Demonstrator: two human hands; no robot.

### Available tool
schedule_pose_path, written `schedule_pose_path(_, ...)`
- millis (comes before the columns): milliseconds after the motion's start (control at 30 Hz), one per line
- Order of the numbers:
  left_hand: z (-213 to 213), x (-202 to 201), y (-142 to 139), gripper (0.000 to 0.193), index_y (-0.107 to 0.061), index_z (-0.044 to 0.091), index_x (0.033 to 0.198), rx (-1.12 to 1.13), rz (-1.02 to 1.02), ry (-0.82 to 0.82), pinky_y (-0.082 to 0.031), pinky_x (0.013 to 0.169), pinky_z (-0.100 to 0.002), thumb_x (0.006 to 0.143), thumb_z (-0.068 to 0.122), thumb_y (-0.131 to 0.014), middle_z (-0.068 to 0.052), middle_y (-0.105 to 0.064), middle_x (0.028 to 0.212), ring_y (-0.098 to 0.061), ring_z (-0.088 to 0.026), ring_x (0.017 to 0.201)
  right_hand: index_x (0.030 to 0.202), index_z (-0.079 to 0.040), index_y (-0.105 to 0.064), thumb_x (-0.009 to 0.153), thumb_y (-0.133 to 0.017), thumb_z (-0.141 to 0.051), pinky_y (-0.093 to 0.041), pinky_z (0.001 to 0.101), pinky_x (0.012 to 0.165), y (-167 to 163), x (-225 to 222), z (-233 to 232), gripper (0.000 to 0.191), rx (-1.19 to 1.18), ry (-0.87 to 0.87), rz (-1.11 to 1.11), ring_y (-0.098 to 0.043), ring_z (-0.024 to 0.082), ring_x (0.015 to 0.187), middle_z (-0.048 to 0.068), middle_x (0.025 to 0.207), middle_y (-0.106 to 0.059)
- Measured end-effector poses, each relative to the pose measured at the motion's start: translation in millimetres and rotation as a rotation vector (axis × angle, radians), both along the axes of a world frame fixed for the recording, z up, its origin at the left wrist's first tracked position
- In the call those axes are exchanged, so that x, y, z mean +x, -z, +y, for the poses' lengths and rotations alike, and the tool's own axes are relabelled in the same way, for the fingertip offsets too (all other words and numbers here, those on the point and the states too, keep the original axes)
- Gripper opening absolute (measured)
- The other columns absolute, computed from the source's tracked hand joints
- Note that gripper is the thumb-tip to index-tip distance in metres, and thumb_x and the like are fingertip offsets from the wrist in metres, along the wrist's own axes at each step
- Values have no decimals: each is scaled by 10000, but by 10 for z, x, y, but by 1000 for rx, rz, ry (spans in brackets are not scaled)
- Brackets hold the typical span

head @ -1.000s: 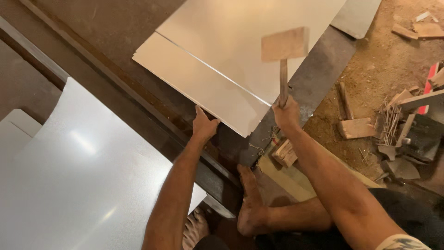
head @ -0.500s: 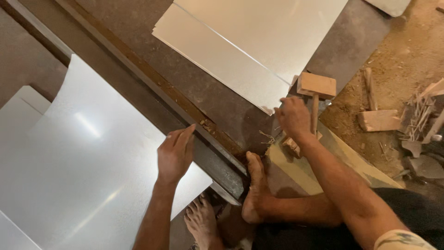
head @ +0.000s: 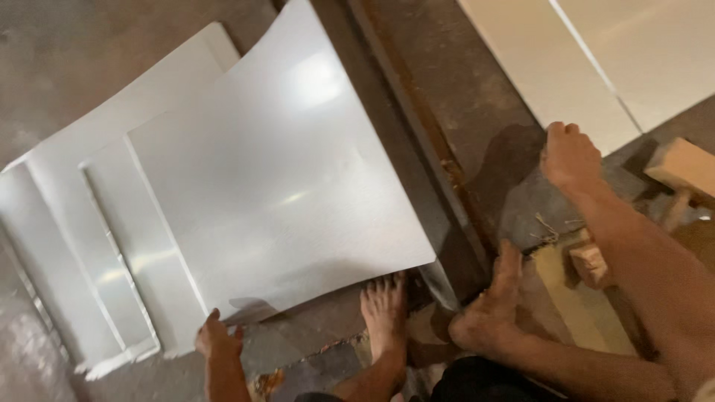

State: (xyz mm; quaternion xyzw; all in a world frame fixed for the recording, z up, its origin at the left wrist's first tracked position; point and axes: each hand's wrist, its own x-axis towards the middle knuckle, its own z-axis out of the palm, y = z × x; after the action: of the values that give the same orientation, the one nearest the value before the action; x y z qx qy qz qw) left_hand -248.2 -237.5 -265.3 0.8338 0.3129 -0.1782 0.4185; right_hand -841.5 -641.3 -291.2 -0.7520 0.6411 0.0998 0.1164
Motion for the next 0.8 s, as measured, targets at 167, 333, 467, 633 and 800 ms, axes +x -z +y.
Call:
schedule_pose_path(167,600,241,208,454,-583,-71,1313,-297,4,-271,-617,871,-484,942,152,-723,-253,-593,1254,-606,-396,1135,1255,-5,-664,1086,-607,-333,-572,458,751,-446,1007,828,373,45,29,-753,-697,329,809,216,958,-719)
schedule_pose_path(333,730,267,147,210,-644,22,1076,-471,81,-392,-579,652,-361,947,164,-728,-87,-675,905,-650,-217,778,1277,97,-569,896,-769,-324,-566,414,619,-601,1702,1643,602,145,-265,-527,-696,314,805,269,1011,-704)
schedule_pose_path(467,790,-41,-9,114,-684,-22,994,-689,52,-126,-594,548,-309,968,87,-706,-67,-648,772,-619,-184,640,1354,22,-573,985,-684,-280,-602,433,684,-1107,1488,1445,489,441,98,-588,-728,312,788,265,1048,-752)
schedule_pose_path(633,161,-961,-358,155,-650,-23,1047,-758,148,273,-625,666,-315,957,101,-676,-109,-726,864,-714,-198,730,1311,6,-623,999,-648,-209,-590,412,705,-2368,422,1035,380,188,192,-900,-689,279,809,195,1164,-707)
schedule_pose_path(800,-514,-1981,-955,228,-709,68,1104,-696,334,1488,-594,709,-384,944,230,-710,-128,-771,985,-742,-237,810,1318,-22,-658,1016,-635,-246,-591,425,753,-3171,-724,1122,377,-73,173,-782,-702,289,849,190,1156,-732)
